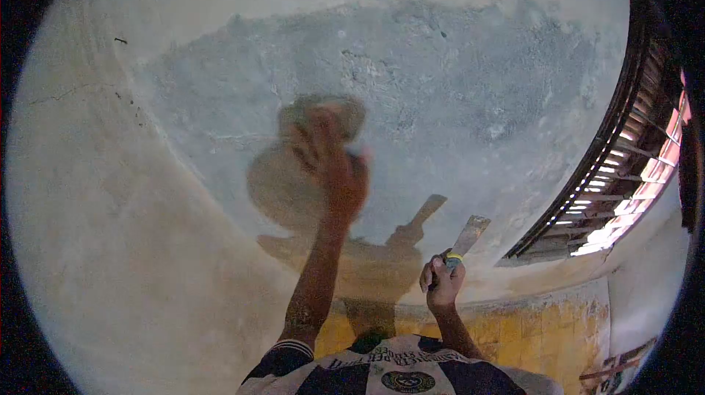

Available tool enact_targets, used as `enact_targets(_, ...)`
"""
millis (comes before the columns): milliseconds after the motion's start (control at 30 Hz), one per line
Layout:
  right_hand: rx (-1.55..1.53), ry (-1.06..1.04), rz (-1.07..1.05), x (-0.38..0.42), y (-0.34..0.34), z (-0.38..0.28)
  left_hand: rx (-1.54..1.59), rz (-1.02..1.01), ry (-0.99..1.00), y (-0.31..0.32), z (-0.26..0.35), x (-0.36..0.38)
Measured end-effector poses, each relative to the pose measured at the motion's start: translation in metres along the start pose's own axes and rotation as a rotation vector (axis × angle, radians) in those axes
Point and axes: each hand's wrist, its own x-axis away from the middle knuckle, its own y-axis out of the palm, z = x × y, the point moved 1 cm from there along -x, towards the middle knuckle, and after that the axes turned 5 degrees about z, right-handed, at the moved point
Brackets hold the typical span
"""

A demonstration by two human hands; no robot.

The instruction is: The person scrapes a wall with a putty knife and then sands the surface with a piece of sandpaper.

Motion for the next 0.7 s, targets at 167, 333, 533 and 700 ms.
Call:
enact_targets(167,-0.006,-0.017,-0.064,-0.005,-0.003,0.001,0.183,-0.161,-0.243,0.017,-0.047,0.016)
enact_targets(333,-0.013,-0.015,-0.083,-0.005,-0.001,-0.002,0.332,-0.052,-0.390,0.037,-0.102,0.013)
enact_targets(533,-0.050,0.070,-0.072,-0.004,0.013,-0.009,0.000,-0.294,0.073,0.010,0.035,0.045)
enact_targets(700,-0.071,0.033,-0.024,-0.007,0.017,0.012,0.070,-0.190,0.144,0.017,-0.037,0.030)
